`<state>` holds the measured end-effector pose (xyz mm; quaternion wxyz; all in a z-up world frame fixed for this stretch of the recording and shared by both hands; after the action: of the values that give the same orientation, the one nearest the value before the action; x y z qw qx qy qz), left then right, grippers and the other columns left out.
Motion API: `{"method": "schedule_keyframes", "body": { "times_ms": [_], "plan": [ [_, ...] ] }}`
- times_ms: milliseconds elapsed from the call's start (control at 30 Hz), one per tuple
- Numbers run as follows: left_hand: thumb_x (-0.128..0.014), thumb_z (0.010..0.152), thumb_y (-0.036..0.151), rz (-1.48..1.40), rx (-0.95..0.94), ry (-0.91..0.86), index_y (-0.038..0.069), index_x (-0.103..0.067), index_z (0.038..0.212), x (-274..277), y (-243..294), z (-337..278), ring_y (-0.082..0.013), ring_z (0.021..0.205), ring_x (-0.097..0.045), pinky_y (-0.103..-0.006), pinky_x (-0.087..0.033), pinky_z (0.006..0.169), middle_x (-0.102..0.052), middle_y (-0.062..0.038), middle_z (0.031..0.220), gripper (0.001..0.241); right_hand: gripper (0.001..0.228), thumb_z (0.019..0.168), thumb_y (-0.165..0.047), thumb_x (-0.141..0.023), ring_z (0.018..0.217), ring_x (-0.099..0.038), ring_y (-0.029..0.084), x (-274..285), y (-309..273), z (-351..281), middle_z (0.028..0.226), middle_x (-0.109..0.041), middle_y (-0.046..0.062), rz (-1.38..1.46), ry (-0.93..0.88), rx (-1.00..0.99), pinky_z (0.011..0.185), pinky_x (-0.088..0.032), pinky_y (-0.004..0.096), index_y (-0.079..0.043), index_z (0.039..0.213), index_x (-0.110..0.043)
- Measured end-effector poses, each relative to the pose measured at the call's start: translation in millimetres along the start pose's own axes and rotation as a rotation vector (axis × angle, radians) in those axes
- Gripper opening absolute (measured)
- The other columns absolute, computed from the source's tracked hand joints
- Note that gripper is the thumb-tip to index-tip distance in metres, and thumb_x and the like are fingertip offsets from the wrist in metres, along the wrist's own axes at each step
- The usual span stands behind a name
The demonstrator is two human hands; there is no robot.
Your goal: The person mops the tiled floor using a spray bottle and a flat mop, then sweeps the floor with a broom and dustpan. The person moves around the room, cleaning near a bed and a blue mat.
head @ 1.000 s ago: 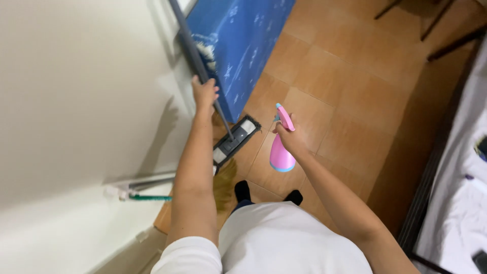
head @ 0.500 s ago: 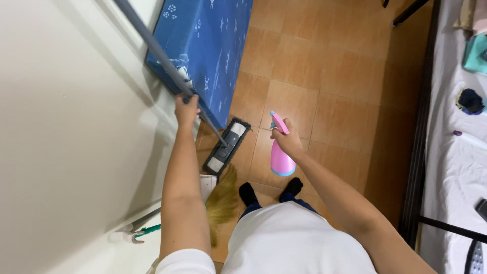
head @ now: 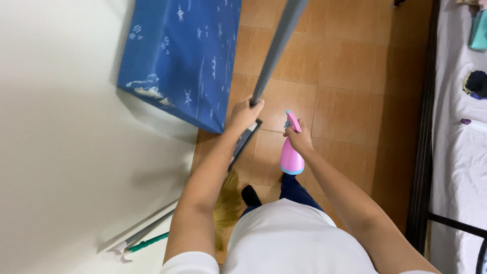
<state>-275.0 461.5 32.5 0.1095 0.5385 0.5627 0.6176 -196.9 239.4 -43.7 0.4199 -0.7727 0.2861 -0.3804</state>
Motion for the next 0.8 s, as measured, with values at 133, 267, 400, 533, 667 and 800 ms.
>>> {"method": "schedule_keyframes", "body": {
  "times_ms": [133, 267, 400, 533, 667, 800],
  "plan": [
    [-0.068, 0.091, 0.039, -0.264, -0.039, 0.008, 0.009, -0.071, 0.095, -37.2, 38.9, 50.2, -0.0175, 0.063, -0.073, -0.0327, -0.055, 0.059, -0.068, -0.005, 0.067, 0.031, 0.027, 0.090, -0.017, -0.061, 0.086, -0.076, 0.021, 33.3, 5.6, 35.3, 0.094, -0.071, 0.013, 0.007, 0.005, -0.045, 0.076, -0.055, 0.037, -0.003, 0.110, -0.049],
    [-0.069, 0.093, 0.033, -0.428, -0.083, 0.073, 0.009, -0.069, 0.092, -97.5, 65.7, 116.2, -0.0108, 0.059, -0.065, -0.0292, -0.051, 0.056, -0.065, -0.001, 0.064, 0.024, 0.024, 0.089, -0.013, -0.061, 0.083, -0.077, 0.021, 75.2, 20.1, 84.6, 0.095, -0.069, 0.012, 0.091, 0.082, -0.047, 0.072, -0.056, 0.037, -0.003, 0.109, -0.051],
    [-0.063, 0.104, 0.026, -0.478, -0.241, 0.002, 0.006, -0.063, 0.089, -158.7, 73.0, 177.1, -0.0086, 0.060, -0.053, -0.0287, -0.044, 0.055, -0.055, 0.001, 0.065, 0.024, 0.023, 0.090, -0.012, -0.061, 0.079, -0.077, 0.020, 121.9, 27.2, 130.6, 0.092, -0.069, 0.013, 0.121, 0.153, -0.035, 0.066, -0.056, 0.036, 0.001, 0.105, -0.050],
    [-0.062, 0.105, 0.019, -0.576, -0.257, -0.095, 0.007, -0.061, 0.095, -209.1, 69.4, 211.8, -0.0091, 0.061, -0.052, -0.0280, -0.043, 0.055, -0.056, 0.002, 0.069, 0.016, 0.021, 0.091, -0.010, -0.061, 0.076, -0.074, 0.019, 156.2, 43.3, 171.7, 0.087, -0.072, 0.014, 0.158, 0.210, -0.034, 0.067, -0.056, 0.034, -0.001, 0.108, -0.052],
    [-0.058, 0.097, 0.013, -0.784, -0.060, -0.362, 0.014, -0.058, 0.111, -273.7, 52.8, 227.0, -0.0090, 0.078, -0.060, -0.0265, -0.050, 0.059, -0.062, 0.002, 0.091, 0.014, 0.022, 0.090, -0.007, -0.061, 0.074, -0.072, 0.020, 173.8, 52.3, 205.8, 0.088, -0.067, 0.013, 0.418, 0.239, -0.016, 0.062, -0.056, 0.034, -0.001, 0.108, -0.051],
    [-0.060, 0.095, 0.014, -1.010, 0.243, -0.514, 0.013, -0.063, 0.117, -285.9, 90.5, 195.4, -0.0155, 0.095, -0.070, -0.0297, -0.061, 0.074, -0.070, -0.008, 0.102, 0.023, 0.022, 0.089, -0.006, -0.062, 0.076, -0.073, 0.020, 185.4, 51.9, 223.2, 0.088, -0.066, 0.010, 0.438, 0.270, -0.049, 0.060, -0.054, 0.034, -0.003, 0.108, -0.051]
  ]
}}
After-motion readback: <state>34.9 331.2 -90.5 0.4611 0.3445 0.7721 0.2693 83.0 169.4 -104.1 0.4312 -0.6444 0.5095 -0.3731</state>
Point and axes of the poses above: each hand's wrist, its own z-axis towards the middle knuckle, its own x-axis out of the back of the hand, y = z × x, the point moved 1 cm from there along z, towards the middle knuckle
